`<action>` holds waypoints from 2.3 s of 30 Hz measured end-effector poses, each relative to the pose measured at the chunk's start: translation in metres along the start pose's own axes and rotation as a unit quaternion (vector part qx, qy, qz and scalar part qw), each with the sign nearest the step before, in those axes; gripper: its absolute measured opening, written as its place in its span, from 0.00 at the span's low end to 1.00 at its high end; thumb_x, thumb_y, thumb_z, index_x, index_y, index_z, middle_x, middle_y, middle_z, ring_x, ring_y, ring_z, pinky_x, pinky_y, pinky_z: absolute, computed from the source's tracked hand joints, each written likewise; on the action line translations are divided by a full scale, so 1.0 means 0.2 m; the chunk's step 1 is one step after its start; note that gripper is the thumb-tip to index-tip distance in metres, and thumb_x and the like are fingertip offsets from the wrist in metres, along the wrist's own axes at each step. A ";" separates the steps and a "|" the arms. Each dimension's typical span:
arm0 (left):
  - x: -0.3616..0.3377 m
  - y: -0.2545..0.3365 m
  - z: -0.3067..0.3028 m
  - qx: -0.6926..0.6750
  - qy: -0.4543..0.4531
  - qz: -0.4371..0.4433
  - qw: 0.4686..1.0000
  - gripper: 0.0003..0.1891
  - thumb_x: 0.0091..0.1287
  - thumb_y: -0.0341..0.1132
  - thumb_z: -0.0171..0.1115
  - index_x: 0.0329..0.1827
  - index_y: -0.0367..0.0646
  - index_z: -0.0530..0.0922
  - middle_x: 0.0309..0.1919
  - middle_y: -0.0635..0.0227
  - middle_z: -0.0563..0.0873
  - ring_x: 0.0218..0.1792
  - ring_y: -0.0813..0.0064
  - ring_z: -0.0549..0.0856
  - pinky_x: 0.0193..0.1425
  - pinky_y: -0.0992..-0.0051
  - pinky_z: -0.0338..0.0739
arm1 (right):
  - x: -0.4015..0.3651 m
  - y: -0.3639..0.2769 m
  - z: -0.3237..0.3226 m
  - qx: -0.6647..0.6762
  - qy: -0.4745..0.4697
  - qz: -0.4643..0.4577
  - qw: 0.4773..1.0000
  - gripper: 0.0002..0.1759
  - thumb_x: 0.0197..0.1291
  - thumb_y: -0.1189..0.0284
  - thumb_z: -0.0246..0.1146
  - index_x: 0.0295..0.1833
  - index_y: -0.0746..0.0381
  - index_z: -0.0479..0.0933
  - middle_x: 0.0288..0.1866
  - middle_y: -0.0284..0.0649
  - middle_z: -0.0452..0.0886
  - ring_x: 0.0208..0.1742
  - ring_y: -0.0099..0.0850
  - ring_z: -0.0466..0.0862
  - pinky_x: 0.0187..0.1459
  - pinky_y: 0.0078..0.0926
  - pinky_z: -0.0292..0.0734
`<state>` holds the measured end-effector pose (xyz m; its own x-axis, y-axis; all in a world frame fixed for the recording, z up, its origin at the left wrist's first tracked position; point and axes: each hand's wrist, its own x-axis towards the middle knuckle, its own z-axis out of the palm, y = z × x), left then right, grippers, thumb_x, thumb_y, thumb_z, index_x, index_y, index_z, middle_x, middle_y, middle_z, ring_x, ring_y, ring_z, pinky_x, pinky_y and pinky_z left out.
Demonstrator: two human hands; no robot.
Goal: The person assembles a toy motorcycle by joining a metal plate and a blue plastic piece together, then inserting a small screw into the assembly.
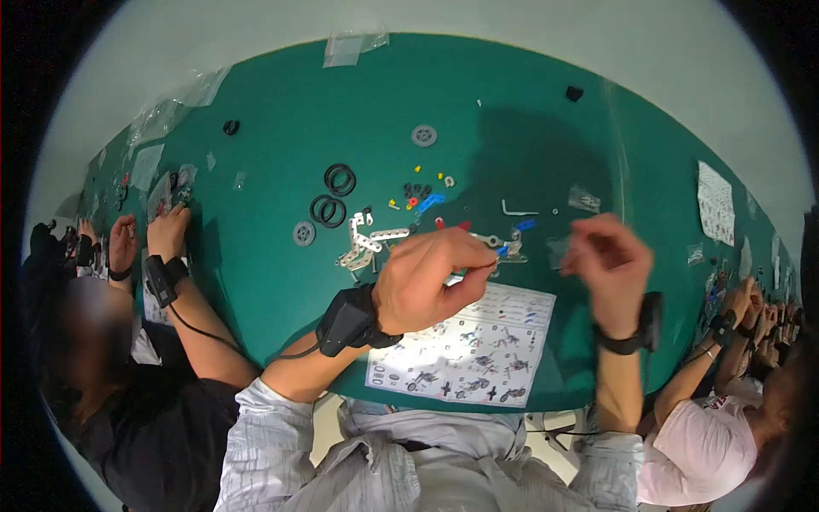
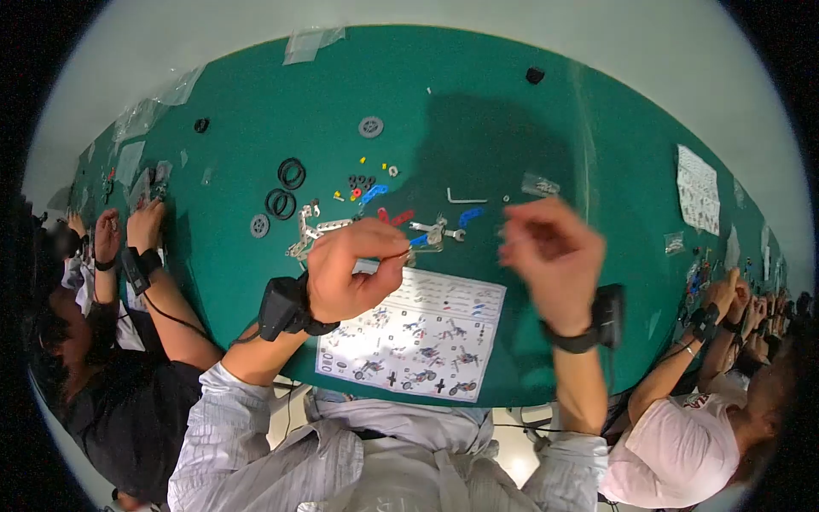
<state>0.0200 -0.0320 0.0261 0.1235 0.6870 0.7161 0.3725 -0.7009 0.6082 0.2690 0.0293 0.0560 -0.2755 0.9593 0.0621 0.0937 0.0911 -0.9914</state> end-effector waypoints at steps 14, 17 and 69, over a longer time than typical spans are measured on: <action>-0.06 0.04 0.08 -0.087 -0.021 -0.133 0.987 0.12 0.59 0.19 0.71 0.43 0.34 0.79 0.35 0.57 0.89 0.32 0.66 0.90 0.34 0.71 0.83 | -0.07 0.10 0.13 0.017 -0.091 -0.092 0.991 0.16 0.51 0.90 0.69 0.46 0.67 0.86 0.41 0.40 0.83 0.40 0.26 0.88 0.42 0.19 0.87; -0.06 0.06 0.11 -0.097 0.000 -0.200 0.975 0.10 0.61 0.20 0.71 0.43 0.34 0.79 0.34 0.58 0.89 0.31 0.69 0.89 0.34 0.72 0.82 | -0.06 0.10 0.12 -0.043 -0.070 -0.148 0.986 0.15 0.49 0.89 0.70 0.44 0.67 0.86 0.39 0.41 0.84 0.39 0.26 0.88 0.40 0.20 0.87; -0.02 -0.08 0.06 -0.204 -0.042 -0.404 0.891 0.16 0.64 0.19 0.70 0.53 0.36 0.77 0.38 0.69 0.86 0.37 0.81 0.88 0.42 0.80 0.86 | 0.01 0.18 0.05 -0.244 -0.073 -0.063 0.965 0.10 0.52 0.83 0.71 0.42 0.65 0.84 0.33 0.37 0.81 0.27 0.24 0.79 0.29 0.22 0.74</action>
<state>0.0243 -0.0214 0.0105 0.0413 0.9987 -0.0307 0.0082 0.0304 0.9995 0.2631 0.0326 0.0188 -0.4426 0.8879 0.1257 0.4804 0.3532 -0.8028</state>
